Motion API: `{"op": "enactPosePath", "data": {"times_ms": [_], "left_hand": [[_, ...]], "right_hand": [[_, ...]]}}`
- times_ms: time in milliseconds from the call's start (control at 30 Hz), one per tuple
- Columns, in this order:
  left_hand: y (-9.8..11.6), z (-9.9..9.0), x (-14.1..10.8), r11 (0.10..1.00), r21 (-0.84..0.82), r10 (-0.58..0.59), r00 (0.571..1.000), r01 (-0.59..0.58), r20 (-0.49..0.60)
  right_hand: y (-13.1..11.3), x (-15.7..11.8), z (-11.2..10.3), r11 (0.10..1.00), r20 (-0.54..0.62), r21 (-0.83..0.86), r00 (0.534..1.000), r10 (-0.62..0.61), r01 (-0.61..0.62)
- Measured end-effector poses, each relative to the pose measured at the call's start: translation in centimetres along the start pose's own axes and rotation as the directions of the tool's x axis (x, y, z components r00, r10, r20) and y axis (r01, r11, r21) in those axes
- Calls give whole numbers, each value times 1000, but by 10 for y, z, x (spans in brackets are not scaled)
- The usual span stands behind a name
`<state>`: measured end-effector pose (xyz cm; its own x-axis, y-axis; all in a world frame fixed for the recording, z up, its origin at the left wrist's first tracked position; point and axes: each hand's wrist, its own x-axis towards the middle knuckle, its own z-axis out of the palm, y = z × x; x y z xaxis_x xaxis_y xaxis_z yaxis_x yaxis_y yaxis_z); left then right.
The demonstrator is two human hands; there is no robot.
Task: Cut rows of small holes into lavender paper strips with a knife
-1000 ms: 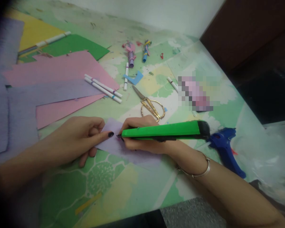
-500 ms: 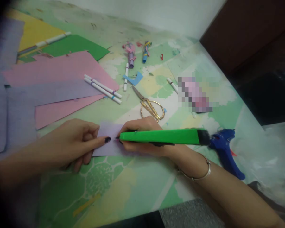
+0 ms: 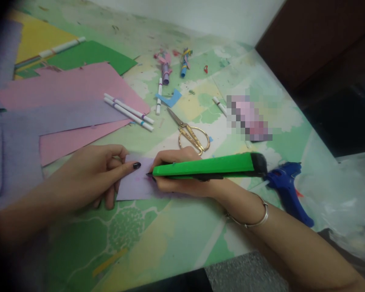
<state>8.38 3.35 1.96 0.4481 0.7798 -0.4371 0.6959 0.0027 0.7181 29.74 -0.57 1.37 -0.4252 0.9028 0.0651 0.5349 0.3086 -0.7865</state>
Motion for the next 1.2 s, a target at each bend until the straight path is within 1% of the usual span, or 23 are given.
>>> {"op": "enactPosePath", "data": {"times_ms": [167,300,533,667,767,933,1100,1200], "left_hand": [[-6,5,0,998,-44,44,999,-45,-31],[-7,5,-1,997,-39,67,997,-69,-34],[4,0,-3,1000,-3,-15,1000,15,-8],[1,-1,-4,998,-38,-47,999,47,19],[-3,-2,-4,997,-61,-49,998,51,26],[-3,-2,-1,999,-42,-10,999,12,48],[-5,0,0,997,-41,60,998,-59,32],[-7,1,0,996,-32,87,996,-86,19]], "right_hand": [[0,-2,0,1000,-16,-5,1000,0,-1],[0,-1,-1,1000,-22,-17,1000,-15,15],[-3,-1,0,998,-25,-54,1000,15,-17],[-8,-1,2,994,-75,-97,996,45,-53],[-9,-1,2,994,-62,-80,996,71,-76],[-10,0,1,994,-22,-56,995,95,-96],[-13,-3,4,978,-41,35,978,207,-205],[-11,-4,5,978,-32,77,980,196,-193]]}}
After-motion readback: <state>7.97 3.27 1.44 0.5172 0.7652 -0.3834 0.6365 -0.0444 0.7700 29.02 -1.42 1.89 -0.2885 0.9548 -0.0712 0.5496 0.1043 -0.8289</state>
